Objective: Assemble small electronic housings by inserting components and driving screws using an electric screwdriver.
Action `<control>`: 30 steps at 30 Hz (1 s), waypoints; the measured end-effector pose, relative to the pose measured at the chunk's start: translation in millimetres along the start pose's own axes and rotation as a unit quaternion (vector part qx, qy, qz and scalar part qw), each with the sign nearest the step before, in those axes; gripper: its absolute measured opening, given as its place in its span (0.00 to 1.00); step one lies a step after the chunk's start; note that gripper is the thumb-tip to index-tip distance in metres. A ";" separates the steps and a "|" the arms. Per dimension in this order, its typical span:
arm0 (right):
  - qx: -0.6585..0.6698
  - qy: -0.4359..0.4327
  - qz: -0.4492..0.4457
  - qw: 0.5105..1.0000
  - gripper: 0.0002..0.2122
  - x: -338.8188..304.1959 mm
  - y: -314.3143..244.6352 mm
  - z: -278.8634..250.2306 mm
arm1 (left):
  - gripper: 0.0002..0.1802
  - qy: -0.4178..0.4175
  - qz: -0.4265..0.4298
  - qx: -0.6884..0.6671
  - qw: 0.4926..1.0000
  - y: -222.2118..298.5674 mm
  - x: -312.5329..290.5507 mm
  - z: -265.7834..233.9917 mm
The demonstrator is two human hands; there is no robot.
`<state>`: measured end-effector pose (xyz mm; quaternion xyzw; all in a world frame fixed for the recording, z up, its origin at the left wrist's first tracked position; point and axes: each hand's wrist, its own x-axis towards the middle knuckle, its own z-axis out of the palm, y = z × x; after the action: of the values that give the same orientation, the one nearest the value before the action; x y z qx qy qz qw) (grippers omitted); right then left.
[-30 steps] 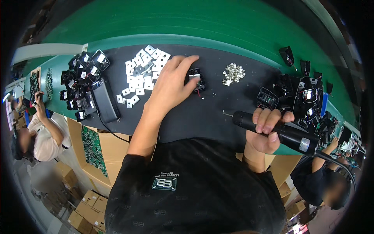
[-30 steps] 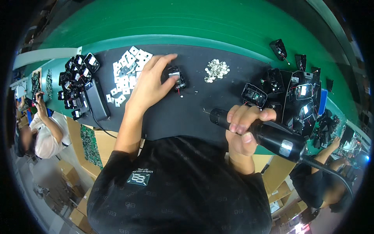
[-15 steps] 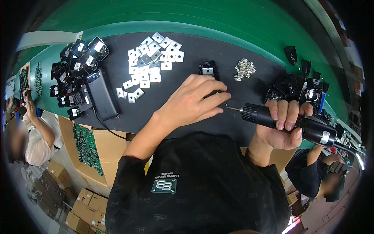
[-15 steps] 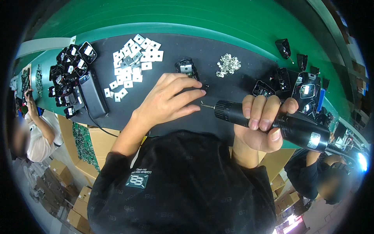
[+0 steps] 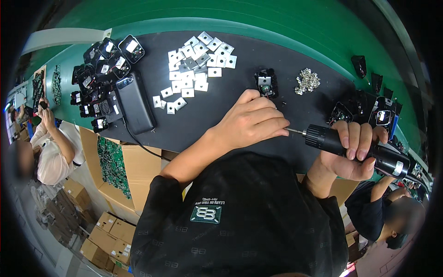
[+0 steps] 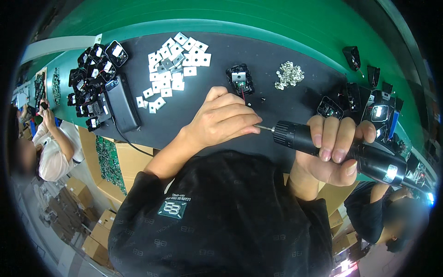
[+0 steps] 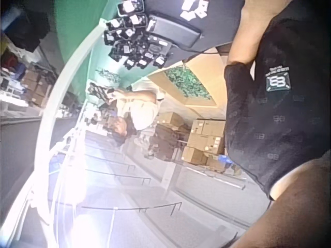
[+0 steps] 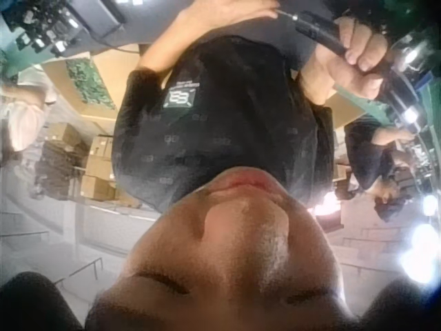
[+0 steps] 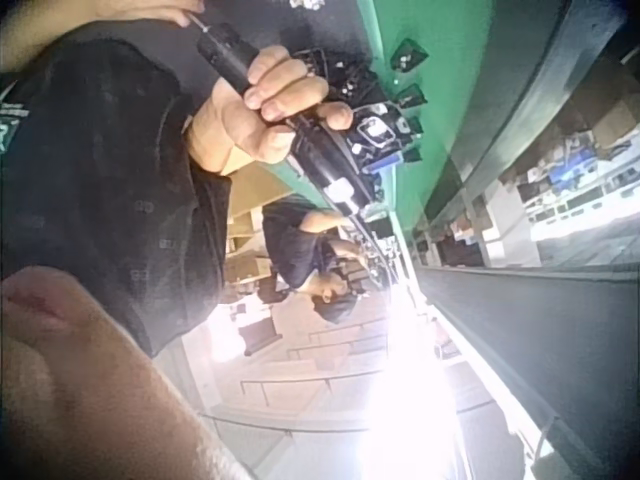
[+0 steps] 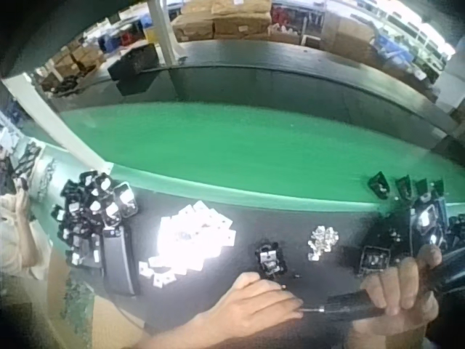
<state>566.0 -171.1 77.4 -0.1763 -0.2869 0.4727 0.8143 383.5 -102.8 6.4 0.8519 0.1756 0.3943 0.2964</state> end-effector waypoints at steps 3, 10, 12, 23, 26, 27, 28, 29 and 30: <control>0.005 -0.009 0.000 1.000 0.19 -2.2 -3.5 -7.2 | 0.12 -0.002 -0.009 -0.003 1.000 3.0 1.6 0.2; 0.001 -0.016 -0.005 1.000 0.19 -3.2 -2.5 -6.1 | 0.12 0.004 -0.015 0.002 1.000 4.3 0.2 1.4; -0.011 0.002 -0.012 1.000 0.19 -3.4 -0.7 -0.1 | 0.13 0.016 -0.024 -0.012 1.000 2.9 -1.6 3.1; 0.004 -0.009 -0.013 1.000 0.18 -6.0 -2.3 0.6 | 0.14 0.040 -0.048 -0.025 0.998 6.8 -2.4 1.5; 0.001 -0.021 -0.010 1.000 0.19 -6.9 -2.4 -0.4 | 0.13 0.038 -0.055 -0.019 0.998 6.8 -4.9 1.4; -0.005 -0.025 -0.010 1.000 0.19 -7.1 -2.2 -0.6 | 0.13 0.033 -0.063 -0.015 0.997 6.7 -5.7 1.5; -0.005 -0.025 -0.011 1.000 0.19 -7.5 -1.9 -1.1 | 0.13 0.032 -0.062 -0.015 0.997 6.6 -5.1 1.2; -0.011 -0.030 -0.012 0.999 0.19 -8.2 -1.9 -1.7 | 0.13 0.035 -0.061 -0.011 0.997 6.8 -4.0 1.3; -0.016 -0.035 -0.013 0.999 0.19 -8.7 -1.8 -2.5 | 0.14 0.037 -0.059 -0.008 0.998 6.9 -2.8 1.5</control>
<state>565.4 -179.6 73.9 -0.1696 -0.3248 0.4634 0.8069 383.3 -110.1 8.5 0.8225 0.2336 0.4088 0.3192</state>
